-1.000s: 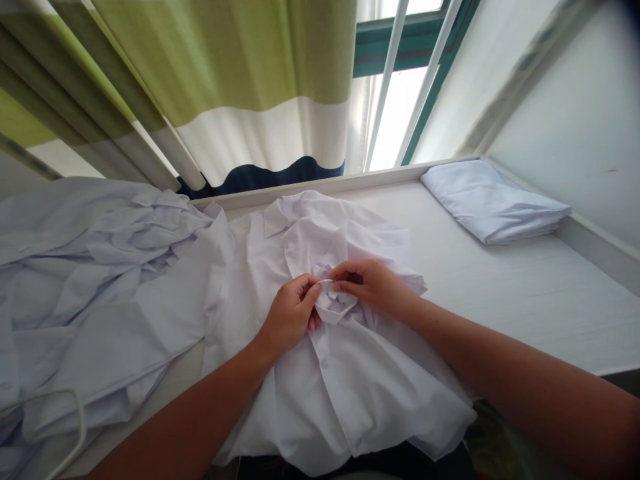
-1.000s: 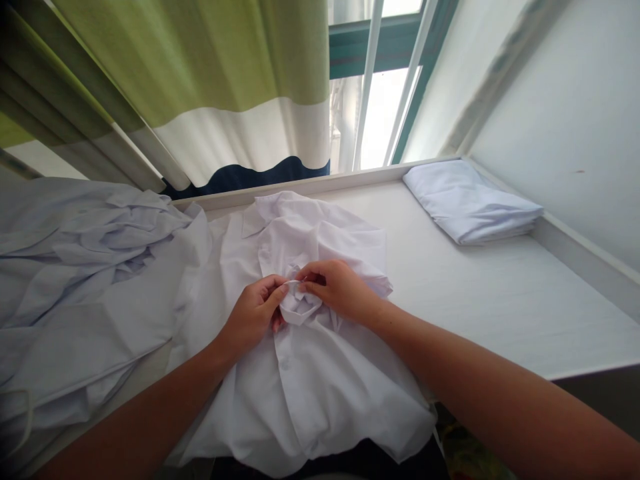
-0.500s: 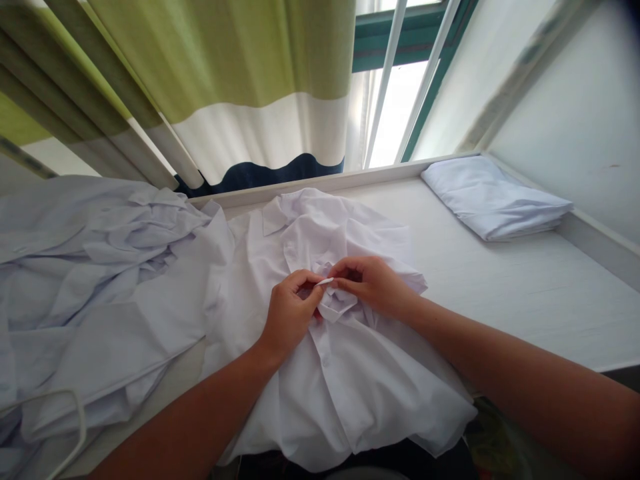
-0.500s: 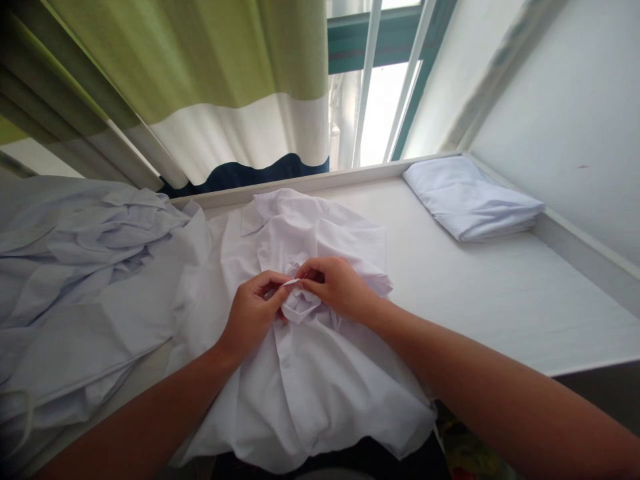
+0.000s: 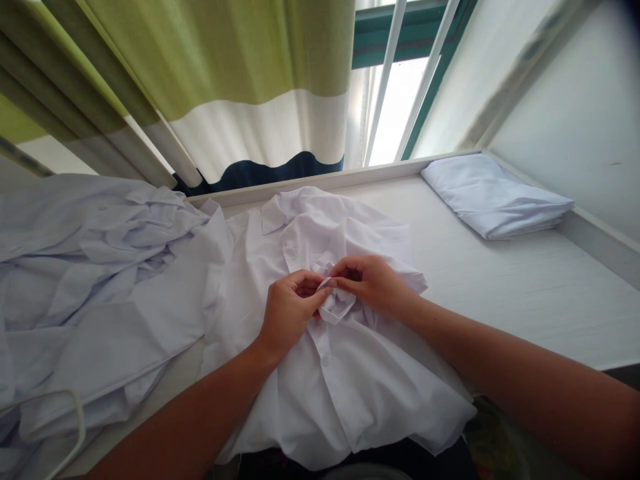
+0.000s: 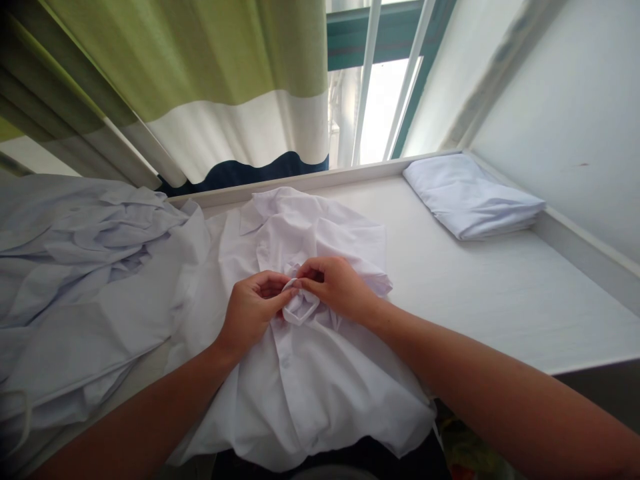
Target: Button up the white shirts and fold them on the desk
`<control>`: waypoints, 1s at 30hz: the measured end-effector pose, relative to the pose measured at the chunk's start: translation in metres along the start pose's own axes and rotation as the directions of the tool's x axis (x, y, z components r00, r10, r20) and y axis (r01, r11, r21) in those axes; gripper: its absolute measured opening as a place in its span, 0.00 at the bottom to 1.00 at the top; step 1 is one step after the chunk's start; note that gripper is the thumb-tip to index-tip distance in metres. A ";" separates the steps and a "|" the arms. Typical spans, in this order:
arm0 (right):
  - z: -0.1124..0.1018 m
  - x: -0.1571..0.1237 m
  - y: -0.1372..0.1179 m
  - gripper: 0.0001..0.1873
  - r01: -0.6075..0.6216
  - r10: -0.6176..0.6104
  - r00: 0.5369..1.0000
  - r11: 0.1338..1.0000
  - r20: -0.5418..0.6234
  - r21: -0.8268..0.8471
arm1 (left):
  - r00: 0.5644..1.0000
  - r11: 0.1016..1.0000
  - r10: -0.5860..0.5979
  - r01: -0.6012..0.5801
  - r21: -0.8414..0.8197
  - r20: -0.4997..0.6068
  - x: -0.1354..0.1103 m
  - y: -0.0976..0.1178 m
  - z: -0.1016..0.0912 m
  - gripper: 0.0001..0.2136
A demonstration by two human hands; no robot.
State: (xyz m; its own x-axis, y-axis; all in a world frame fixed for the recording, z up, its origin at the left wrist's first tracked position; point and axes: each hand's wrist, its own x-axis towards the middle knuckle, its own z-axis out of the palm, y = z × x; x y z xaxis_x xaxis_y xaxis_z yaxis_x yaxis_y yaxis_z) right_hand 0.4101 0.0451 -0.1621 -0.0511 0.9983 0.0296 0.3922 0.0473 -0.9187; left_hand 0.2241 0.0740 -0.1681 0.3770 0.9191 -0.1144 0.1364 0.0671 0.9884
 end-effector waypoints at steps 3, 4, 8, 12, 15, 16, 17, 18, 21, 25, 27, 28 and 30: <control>0.000 0.000 0.000 0.07 0.012 -0.012 1.000 1.000 0.008 -0.005 | 1.000 1.000 -0.008 0.008 -0.009 -0.006 0.000 0.000 0.001 0.12; 0.000 0.000 0.001 0.07 0.017 -0.016 1.000 1.000 0.014 -0.008 | 1.000 1.000 -0.012 0.012 -0.010 -0.007 0.000 -0.001 0.000 0.12; 0.001 0.000 0.002 0.05 0.028 -0.028 0.999 0.999 0.025 -0.016 | 0.999 1.000 -0.030 0.030 -0.008 -0.019 0.002 -0.002 -0.001 0.13; 0.001 0.000 0.002 0.06 0.029 -0.029 1.000 1.000 0.011 -0.002 | 0.998 0.998 -0.056 0.055 -0.025 -0.039 0.005 -0.002 -0.002 0.14; 0.001 0.000 0.002 0.09 0.014 -0.014 1.000 0.999 0.002 0.032 | 0.997 0.997 -0.079 0.079 -0.019 -0.006 0.006 0.000 -0.003 0.15; 0.001 0.000 0.002 0.09 0.010 -0.010 1.000 0.999 -0.001 0.044 | 0.997 0.997 -0.077 0.077 0.004 0.017 0.006 0.001 -0.003 0.15; 0.000 0.000 0.002 0.10 0.006 -0.006 1.000 0.999 -0.002 0.054 | 0.997 0.997 -0.068 0.067 0.031 0.039 0.005 0.001 -0.004 0.14; 0.000 0.000 0.003 0.11 0.004 -0.004 1.000 0.998 -0.002 0.065 | 0.997 0.997 -0.055 0.051 0.058 0.057 0.005 0.002 -0.004 0.14; 0.000 0.000 0.003 0.13 -0.003 0.002 1.000 0.997 0.014 0.081 | 0.997 0.995 -0.007 -0.001 0.103 0.073 0.003 0.001 -0.005 0.14; -0.001 0.001 0.006 0.15 -0.002 -0.001 0.999 0.997 0.040 0.082 | 0.998 0.992 0.018 -0.026 0.127 0.062 0.002 -0.002 -0.006 0.15; 0.000 0.002 0.007 0.15 -0.001 -0.003 0.999 0.996 0.046 0.086 | 0.998 0.992 0.020 -0.028 0.122 0.063 0.002 -0.003 -0.006 0.16; 0.000 0.002 0.007 0.15 0.001 -0.005 0.999 0.996 0.047 0.085 | 0.998 0.992 0.021 -0.029 0.120 0.065 0.002 -0.003 -0.006 0.16; 0.000 0.003 0.007 0.15 0.006 -0.009 0.999 0.997 0.051 0.072 | 0.997 0.993 0.021 -0.029 0.117 0.068 0.002 -0.004 -0.006 0.16</control>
State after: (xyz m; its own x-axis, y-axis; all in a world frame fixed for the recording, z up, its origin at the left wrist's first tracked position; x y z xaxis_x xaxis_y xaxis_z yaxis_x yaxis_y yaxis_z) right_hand 0.4130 0.0482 -0.1686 -0.1017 0.9947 0.0181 0.3248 0.0504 -0.9444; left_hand 0.2190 0.0778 -0.1715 0.4410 0.8920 -0.0996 0.2318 -0.0059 0.9727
